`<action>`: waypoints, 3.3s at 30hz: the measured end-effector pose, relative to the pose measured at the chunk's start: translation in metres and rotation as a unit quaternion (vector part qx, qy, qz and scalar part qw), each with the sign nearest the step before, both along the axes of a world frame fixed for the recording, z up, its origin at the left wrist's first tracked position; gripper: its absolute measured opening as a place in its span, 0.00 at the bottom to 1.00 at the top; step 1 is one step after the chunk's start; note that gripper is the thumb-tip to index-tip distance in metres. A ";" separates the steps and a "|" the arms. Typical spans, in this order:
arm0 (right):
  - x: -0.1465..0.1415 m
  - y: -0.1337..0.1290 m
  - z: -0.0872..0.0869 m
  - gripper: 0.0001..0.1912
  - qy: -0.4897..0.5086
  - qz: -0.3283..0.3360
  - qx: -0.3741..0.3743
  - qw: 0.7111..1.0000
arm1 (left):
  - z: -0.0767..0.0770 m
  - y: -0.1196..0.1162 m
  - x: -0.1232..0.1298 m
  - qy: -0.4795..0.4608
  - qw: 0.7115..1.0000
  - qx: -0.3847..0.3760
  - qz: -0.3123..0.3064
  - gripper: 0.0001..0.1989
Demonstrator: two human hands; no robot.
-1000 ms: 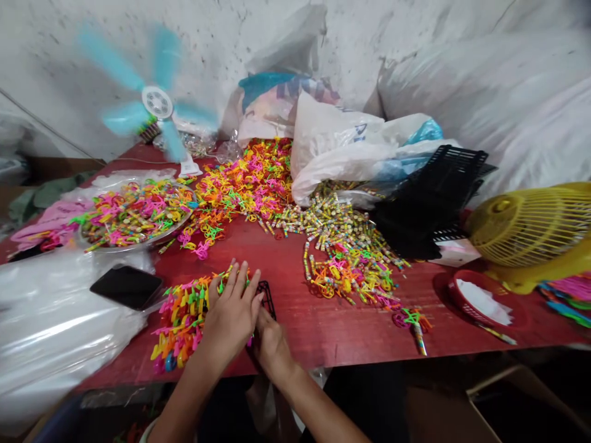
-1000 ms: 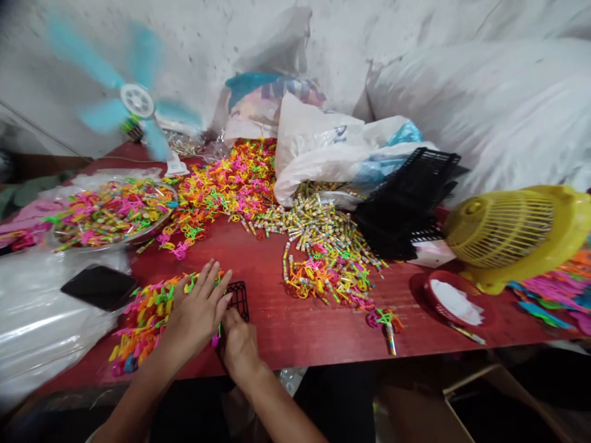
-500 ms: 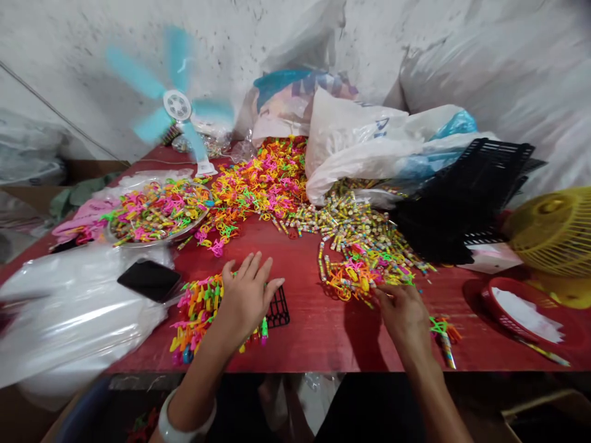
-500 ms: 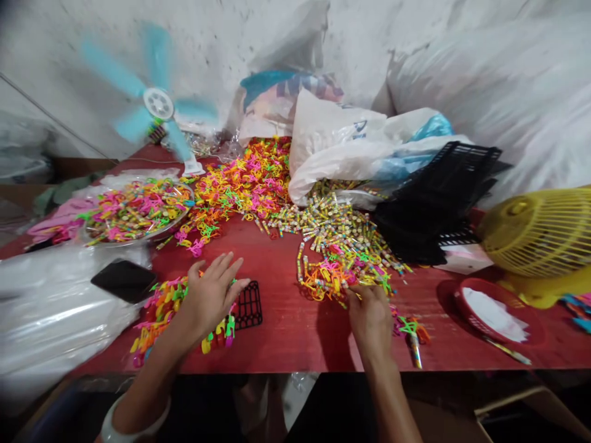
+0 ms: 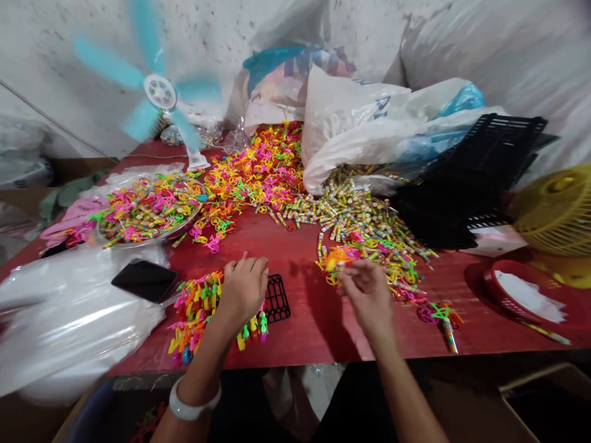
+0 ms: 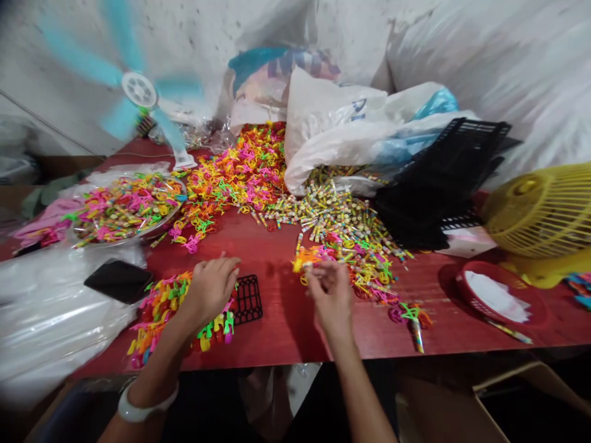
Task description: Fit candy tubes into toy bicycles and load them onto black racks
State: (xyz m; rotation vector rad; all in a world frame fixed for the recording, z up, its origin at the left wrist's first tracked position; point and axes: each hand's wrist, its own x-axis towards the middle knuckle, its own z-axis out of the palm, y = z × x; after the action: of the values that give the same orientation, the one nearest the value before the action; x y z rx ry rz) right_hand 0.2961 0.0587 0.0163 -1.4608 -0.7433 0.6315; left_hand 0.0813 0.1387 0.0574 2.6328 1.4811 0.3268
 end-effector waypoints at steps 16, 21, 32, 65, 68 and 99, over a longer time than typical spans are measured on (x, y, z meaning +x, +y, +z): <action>-0.064 0.043 -0.035 0.16 0.135 0.163 -0.039 0.977 | -0.004 -0.001 0.001 -0.020 1.000 0.006 0.013 0.14; -0.083 0.054 -0.036 0.14 0.112 0.250 -0.033 0.961 | -0.003 -0.001 0.001 -0.028 0.999 0.001 0.015 0.15; -0.091 0.054 -0.037 0.09 -0.258 0.239 -0.038 0.935 | -0.003 -0.001 0.001 -0.001 1.000 0.028 -0.005 0.22; -0.035 0.012 -0.037 0.15 -0.097 0.175 -0.065 0.978 | -0.001 -0.003 -0.001 -0.045 0.998 -0.049 0.011 0.18; -0.061 0.000 -0.047 0.23 0.044 0.197 -0.093 0.975 | 0.000 -0.002 0.000 -0.051 0.997 -0.051 0.010 0.16; -0.114 -0.026 -0.057 0.15 -0.313 0.209 0.017 0.926 | 0.002 -0.027 -0.025 -0.069 0.986 -0.059 -0.142 0.15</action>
State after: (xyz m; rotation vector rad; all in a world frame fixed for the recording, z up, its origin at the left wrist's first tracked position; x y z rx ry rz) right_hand 0.1817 0.0331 -0.0409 -1.4904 -1.5873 0.4562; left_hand 0.0566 0.1122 0.0591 2.6189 1.0337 0.3723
